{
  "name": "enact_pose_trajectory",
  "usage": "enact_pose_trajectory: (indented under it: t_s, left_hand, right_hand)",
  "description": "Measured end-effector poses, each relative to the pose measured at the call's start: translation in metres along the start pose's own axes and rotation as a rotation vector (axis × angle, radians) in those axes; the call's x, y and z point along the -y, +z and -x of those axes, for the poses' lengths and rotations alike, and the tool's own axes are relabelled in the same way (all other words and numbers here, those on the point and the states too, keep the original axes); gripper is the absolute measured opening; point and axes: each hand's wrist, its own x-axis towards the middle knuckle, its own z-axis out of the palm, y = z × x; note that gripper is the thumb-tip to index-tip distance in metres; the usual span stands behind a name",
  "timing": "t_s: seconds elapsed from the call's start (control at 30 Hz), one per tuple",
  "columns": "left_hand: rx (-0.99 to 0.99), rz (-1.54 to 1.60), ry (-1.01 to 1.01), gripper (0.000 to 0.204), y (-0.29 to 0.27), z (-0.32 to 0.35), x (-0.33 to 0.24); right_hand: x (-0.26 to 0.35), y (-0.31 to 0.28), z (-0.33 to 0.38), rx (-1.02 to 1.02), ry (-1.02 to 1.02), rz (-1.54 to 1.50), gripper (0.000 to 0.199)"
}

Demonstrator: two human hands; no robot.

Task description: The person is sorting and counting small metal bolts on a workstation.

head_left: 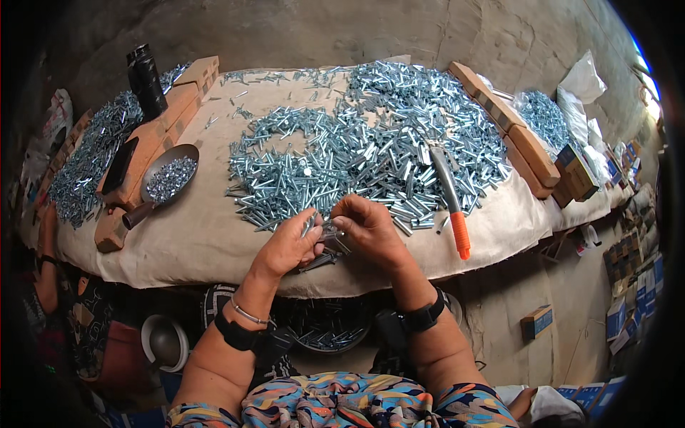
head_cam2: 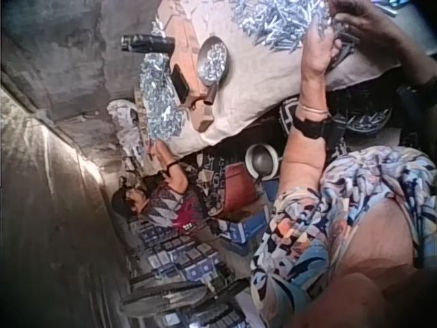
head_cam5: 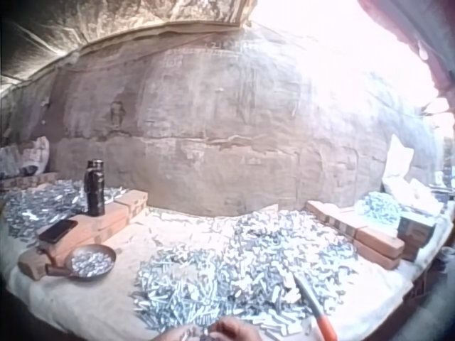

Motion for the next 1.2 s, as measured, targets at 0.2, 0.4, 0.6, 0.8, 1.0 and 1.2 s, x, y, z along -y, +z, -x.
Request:
enact_pose_trajectory:
  t_s: [0.2,0.4,0.6,0.8,1.0,1.2]
  left_hand:
    - [-0.061,-0.239,0.017,0.014,0.01,0.002,-0.009]
    - [-0.091,-0.154,0.039,0.011,0.006,-0.001,-0.001]
    - [-0.116,-0.269,0.036,0.014,0.009,0.001,-0.007]
    - [-0.113,-0.379,0.079,0.013,0.01,0.002,-0.007]
    - [-0.12,-0.254,0.058,0.011,0.009,0.001,-0.006]
    - [-0.115,-0.22,0.045,0.011,0.01,0.001,-0.01]
  right_hand:
    - [-0.007,-0.004,0.001,0.021,0.053,0.244,0.014]
    - [-0.008,0.004,0.003,-0.042,0.027,-0.096,0.013]
    - [-0.005,0.004,0.002,-0.089,0.111,-0.063,0.013]
    - [-0.014,-0.001,0.002,0.006,0.119,0.238,0.015]
    - [-0.006,0.003,0.002,-0.023,0.047,0.072,0.015]
    - [-0.005,0.011,0.0,-0.138,-0.055,-0.033,0.021]
